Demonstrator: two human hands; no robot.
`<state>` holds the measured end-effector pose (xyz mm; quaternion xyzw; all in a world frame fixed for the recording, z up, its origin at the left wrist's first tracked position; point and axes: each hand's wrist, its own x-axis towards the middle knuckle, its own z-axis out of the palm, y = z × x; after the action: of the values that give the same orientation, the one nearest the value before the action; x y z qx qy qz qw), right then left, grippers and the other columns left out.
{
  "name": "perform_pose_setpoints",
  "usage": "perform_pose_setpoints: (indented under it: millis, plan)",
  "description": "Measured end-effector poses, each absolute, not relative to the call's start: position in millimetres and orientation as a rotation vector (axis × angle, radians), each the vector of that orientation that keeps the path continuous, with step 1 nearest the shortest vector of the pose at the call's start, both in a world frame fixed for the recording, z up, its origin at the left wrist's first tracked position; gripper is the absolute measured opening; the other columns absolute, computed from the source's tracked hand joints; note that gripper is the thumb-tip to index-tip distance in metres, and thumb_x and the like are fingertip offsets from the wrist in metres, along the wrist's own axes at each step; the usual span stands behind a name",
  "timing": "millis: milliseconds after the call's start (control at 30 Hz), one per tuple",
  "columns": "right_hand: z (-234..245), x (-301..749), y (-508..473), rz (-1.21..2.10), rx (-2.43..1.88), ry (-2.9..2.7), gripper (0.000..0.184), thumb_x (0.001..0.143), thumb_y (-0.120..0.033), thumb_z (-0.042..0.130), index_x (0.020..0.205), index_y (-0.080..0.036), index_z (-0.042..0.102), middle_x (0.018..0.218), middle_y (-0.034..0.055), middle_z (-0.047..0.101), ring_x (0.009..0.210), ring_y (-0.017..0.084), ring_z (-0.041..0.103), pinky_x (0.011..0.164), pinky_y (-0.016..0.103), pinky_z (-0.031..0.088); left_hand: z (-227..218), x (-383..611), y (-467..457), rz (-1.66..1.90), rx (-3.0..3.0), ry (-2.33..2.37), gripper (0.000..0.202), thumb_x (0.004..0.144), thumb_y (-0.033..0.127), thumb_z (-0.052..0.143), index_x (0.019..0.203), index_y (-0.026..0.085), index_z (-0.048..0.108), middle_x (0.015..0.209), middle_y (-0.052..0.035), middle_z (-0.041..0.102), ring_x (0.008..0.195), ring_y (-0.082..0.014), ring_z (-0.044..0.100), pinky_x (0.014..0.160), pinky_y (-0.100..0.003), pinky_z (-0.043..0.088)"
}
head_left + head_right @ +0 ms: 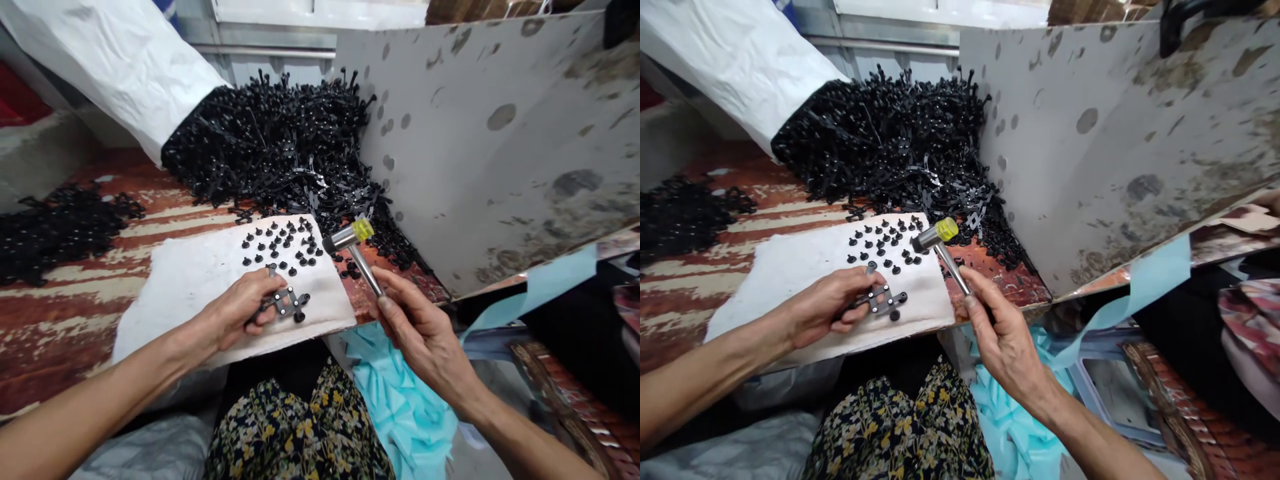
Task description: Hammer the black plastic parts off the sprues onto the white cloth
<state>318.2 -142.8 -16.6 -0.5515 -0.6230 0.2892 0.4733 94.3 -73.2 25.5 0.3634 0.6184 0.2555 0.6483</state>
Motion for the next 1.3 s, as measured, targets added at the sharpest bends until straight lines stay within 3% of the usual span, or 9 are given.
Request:
perform_pose_setpoints:
  millis: [200, 367, 567, 833, 1000, 1167, 1300]
  plan:
    - [-41, 310, -137, 0.971, -1.351, -1.372, 0.038, 0.092, -0.034, 0.057, 0.127, -0.022, 0.064, 0.089, 0.0054, 0.071, 0.079, 0.019, 0.066, 0.068, 0.032, 0.056, 10, 83, -69, 0.601, 1.18, 1.382, 0.026, 0.083, 0.022, 0.058, 0.059, 0.016, 0.05, 0.045, 0.0037, 0.049, 0.033, -0.0016, 0.029, 0.035, -0.012, 0.017]
    - [-53, 310, -137, 0.916, -1.347, -1.452, 0.036, 0.093, -0.034, 0.055, 0.126, -0.024, 0.065, 0.106, 0.0076, 0.073, 0.091, 0.021, 0.068, 0.08, 0.035, 0.056, 0, 80, -57, 0.61, 1.349, 1.381, 0.028, 0.079, 0.03, 0.061, 0.056, 0.015, 0.054, 0.046, 0.0032, 0.048, 0.038, -0.0035, 0.028, 0.037, -0.015, 0.016]
    - [-54, 311, -139, 0.893, -1.368, -1.502, 0.037, 0.094, -0.032, 0.052, 0.128, -0.024, 0.064, 0.094, 0.0067, 0.073, 0.082, 0.02, 0.067, 0.078, 0.036, 0.057, -10, 72, -50, 0.535, 1.392, 1.316, 0.032, 0.077, 0.042, 0.063, 0.06, 0.016, 0.059, 0.05, 0.0025, 0.048, 0.043, -0.0056, 0.029, 0.04, -0.018, 0.016]
    - [-54, 311, -139, 0.92, -1.351, -1.47, 0.036, 0.094, -0.033, 0.054, 0.127, -0.025, 0.065, 0.081, 0.0044, 0.07, 0.081, 0.02, 0.067, 0.073, 0.033, 0.057, -8, 73, -51, 0.529, 1.363, 1.347, 0.034, 0.077, 0.043, 0.063, 0.057, 0.017, 0.056, 0.046, 0.004, 0.042, 0.04, -0.0064, 0.027, 0.039, -0.019, 0.016]
    - [-56, 310, -138, 0.898, -1.344, -1.488, 0.036, 0.094, -0.032, 0.053, 0.128, -0.025, 0.065, 0.09, 0.006, 0.072, 0.088, 0.021, 0.068, 0.081, 0.037, 0.057, -9, 72, -50, 0.514, 1.392, 1.36, 0.035, 0.078, 0.044, 0.061, 0.057, 0.017, 0.056, 0.046, 0.0031, 0.043, 0.041, -0.0067, 0.028, 0.039, -0.019, 0.017]
    - [-57, 310, -138, 0.87, -1.338, -1.534, 0.037, 0.095, -0.03, 0.051, 0.13, -0.023, 0.063, 0.117, 0.0099, 0.072, 0.107, 0.023, 0.067, 0.099, 0.043, 0.051, -9, 72, -48, 0.465, 1.481, 1.385, 0.036, 0.082, 0.041, 0.056, 0.053, 0.018, 0.053, 0.044, 0.004, 0.039, 0.04, -0.0073, 0.027, 0.039, -0.02, 0.017]
    - [-55, 312, -139, 0.855, -1.34, -1.576, 0.037, 0.096, -0.028, 0.051, 0.131, -0.025, 0.063, 0.128, 0.0087, 0.069, 0.112, 0.023, 0.066, 0.102, 0.044, 0.049, -5, 72, -49, 0.449, 1.609, 1.436, 0.033, 0.079, 0.032, 0.058, 0.05, 0.018, 0.053, 0.041, 0.004, 0.039, 0.039, -0.0073, 0.027, 0.04, -0.02, 0.016]
